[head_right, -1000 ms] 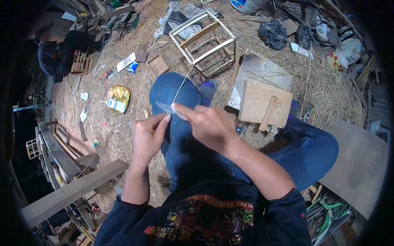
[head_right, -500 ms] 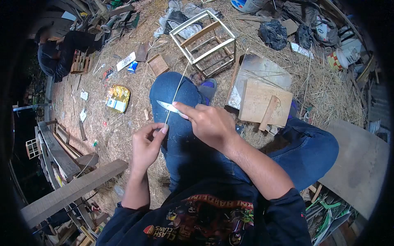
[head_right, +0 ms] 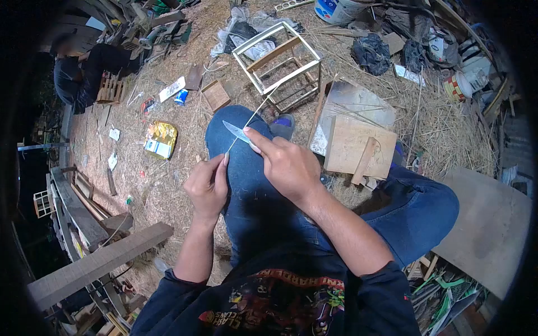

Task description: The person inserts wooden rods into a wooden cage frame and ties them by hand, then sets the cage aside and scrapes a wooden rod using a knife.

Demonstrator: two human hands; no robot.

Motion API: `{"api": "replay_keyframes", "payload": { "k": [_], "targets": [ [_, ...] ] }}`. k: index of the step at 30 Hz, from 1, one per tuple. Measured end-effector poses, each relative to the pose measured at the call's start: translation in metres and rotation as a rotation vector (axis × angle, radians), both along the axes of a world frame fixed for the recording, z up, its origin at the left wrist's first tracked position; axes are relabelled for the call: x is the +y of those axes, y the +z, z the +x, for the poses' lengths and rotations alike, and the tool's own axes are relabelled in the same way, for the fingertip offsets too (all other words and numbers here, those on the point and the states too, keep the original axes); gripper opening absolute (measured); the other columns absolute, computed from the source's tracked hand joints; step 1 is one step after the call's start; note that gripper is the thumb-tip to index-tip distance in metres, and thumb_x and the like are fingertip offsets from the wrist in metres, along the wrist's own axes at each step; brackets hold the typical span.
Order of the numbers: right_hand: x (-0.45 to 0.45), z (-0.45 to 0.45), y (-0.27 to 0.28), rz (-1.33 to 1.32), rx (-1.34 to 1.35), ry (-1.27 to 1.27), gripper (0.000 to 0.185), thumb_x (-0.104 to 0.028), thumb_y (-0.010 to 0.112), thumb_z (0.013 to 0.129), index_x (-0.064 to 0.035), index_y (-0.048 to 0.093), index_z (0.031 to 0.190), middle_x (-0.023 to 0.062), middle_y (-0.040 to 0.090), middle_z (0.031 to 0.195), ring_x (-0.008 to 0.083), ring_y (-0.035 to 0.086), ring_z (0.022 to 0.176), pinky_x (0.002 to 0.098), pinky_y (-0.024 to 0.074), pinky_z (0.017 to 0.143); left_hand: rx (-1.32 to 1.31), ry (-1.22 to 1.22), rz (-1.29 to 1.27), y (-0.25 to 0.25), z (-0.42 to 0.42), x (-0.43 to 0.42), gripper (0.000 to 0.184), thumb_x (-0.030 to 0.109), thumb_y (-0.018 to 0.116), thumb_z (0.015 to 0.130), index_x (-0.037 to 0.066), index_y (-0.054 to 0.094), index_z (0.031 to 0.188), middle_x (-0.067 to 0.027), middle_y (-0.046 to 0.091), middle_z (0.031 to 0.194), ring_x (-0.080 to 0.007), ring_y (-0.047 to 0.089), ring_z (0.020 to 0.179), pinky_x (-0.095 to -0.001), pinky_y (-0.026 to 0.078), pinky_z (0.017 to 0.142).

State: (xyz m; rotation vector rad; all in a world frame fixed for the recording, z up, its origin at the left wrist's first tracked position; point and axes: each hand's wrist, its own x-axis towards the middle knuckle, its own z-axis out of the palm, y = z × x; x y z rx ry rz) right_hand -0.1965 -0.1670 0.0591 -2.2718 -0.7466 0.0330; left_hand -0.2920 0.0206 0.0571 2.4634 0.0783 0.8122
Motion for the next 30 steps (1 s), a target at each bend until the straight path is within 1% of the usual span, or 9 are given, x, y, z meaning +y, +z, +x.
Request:
{"api": "replay_keyframes", "payload": {
  "k": [5, 8, 10, 14, 16, 22, 25, 30],
  "targets": [
    [0.001, -0.002, 0.003, -0.03, 0.014, 0.005, 0.042, -0.017, 0.064, 0.101, -0.0282, 0.07, 0.14, 0.0103, 0.07, 0.081, 0.0342, 0.072, 0.067, 0.0481, 0.058, 0.056, 0.037, 0.014, 0.05, 0.002, 0.001, 0.0, 0.01, 0.002, 0.08, 0.091, 0.004, 0.077, 0.099, -0.0114, 0.07, 0.078, -0.0272, 0.068, 0.064, -0.0382, 0.053, 0.056],
    [0.001, -0.009, 0.005, -0.043, -0.026, 0.028, 0.045, -0.016, 0.064, 0.1, -0.0278, 0.068, 0.143, 0.0113, 0.07, 0.081, 0.0347, 0.072, 0.066, 0.0484, 0.0584, 0.055, 0.046, 0.014, 0.078, 0.004, 0.0, 0.0, 0.009, 0.004, 0.08, 0.091, 0.005, 0.077, 0.1, -0.0103, 0.069, 0.078, -0.027, 0.068, 0.063, -0.0382, 0.053, 0.056],
    [0.001, -0.012, 0.005, -0.103, -0.03, 0.056, 0.047, -0.015, 0.064, 0.1, -0.0276, 0.067, 0.145, 0.0119, 0.071, 0.082, 0.0346, 0.072, 0.065, 0.048, 0.059, 0.055, 0.137, 0.032, 0.074, 0.007, -0.001, -0.002, 0.01, -0.001, 0.079, 0.09, 0.001, 0.078, 0.101, -0.0151, 0.072, 0.079, -0.0285, 0.071, 0.067, -0.0376, 0.056, 0.061],
    [0.0, -0.008, 0.003, -0.067, -0.056, -0.009, 0.048, -0.014, 0.064, 0.099, -0.0275, 0.067, 0.145, 0.0123, 0.071, 0.082, 0.0342, 0.073, 0.066, 0.0473, 0.0594, 0.055, 0.119, 0.004, 0.096, 0.008, 0.0, -0.001, 0.011, -0.001, 0.079, 0.09, 0.001, 0.078, 0.102, -0.0152, 0.072, 0.08, -0.0286, 0.071, 0.066, -0.0371, 0.055, 0.06],
    [-0.001, -0.01, 0.01, -0.11, -0.002, -0.02, 0.047, -0.011, 0.067, 0.099, -0.0286, 0.069, 0.142, 0.0118, 0.07, 0.08, 0.0343, 0.071, 0.069, 0.0477, 0.058, 0.06, 0.112, -0.007, 0.09, 0.007, 0.001, 0.0, 0.012, -0.001, 0.079, 0.09, 0.001, 0.078, 0.102, -0.0149, 0.072, 0.079, -0.0284, 0.07, 0.065, -0.0369, 0.055, 0.059],
    [0.0, -0.012, 0.0, -0.077, -0.033, -0.029, 0.049, -0.011, 0.067, 0.099, -0.0292, 0.068, 0.144, 0.0108, 0.07, 0.08, 0.0329, 0.071, 0.067, 0.0469, 0.0572, 0.058, 0.087, -0.018, 0.086, 0.007, 0.002, 0.0, 0.012, -0.001, 0.079, 0.09, 0.001, 0.078, 0.101, -0.0139, 0.071, 0.077, -0.027, 0.069, 0.062, -0.0369, 0.053, 0.057],
    [0.0, -0.016, -0.002, -0.089, -0.072, -0.013, 0.049, -0.011, 0.067, 0.098, -0.0291, 0.068, 0.144, 0.0109, 0.07, 0.079, 0.0324, 0.071, 0.066, 0.0463, 0.0567, 0.056, 0.105, -0.009, 0.082, 0.006, 0.001, 0.0, 0.012, -0.001, 0.079, 0.09, 0.001, 0.078, 0.101, -0.0137, 0.07, 0.076, -0.027, 0.068, 0.061, -0.0373, 0.053, 0.057],
    [-0.003, -0.015, 0.001, -0.085, -0.064, -0.026, 0.05, -0.01, 0.067, 0.098, -0.029, 0.068, 0.144, 0.0116, 0.07, 0.077, 0.0325, 0.071, 0.066, 0.0467, 0.0568, 0.056, 0.102, -0.017, 0.102, 0.006, 0.001, -0.001, 0.013, -0.002, 0.079, 0.089, 0.002, 0.078, 0.101, -0.0134, 0.07, 0.077, -0.0277, 0.069, 0.063, -0.037, 0.054, 0.057]
  ]
}}
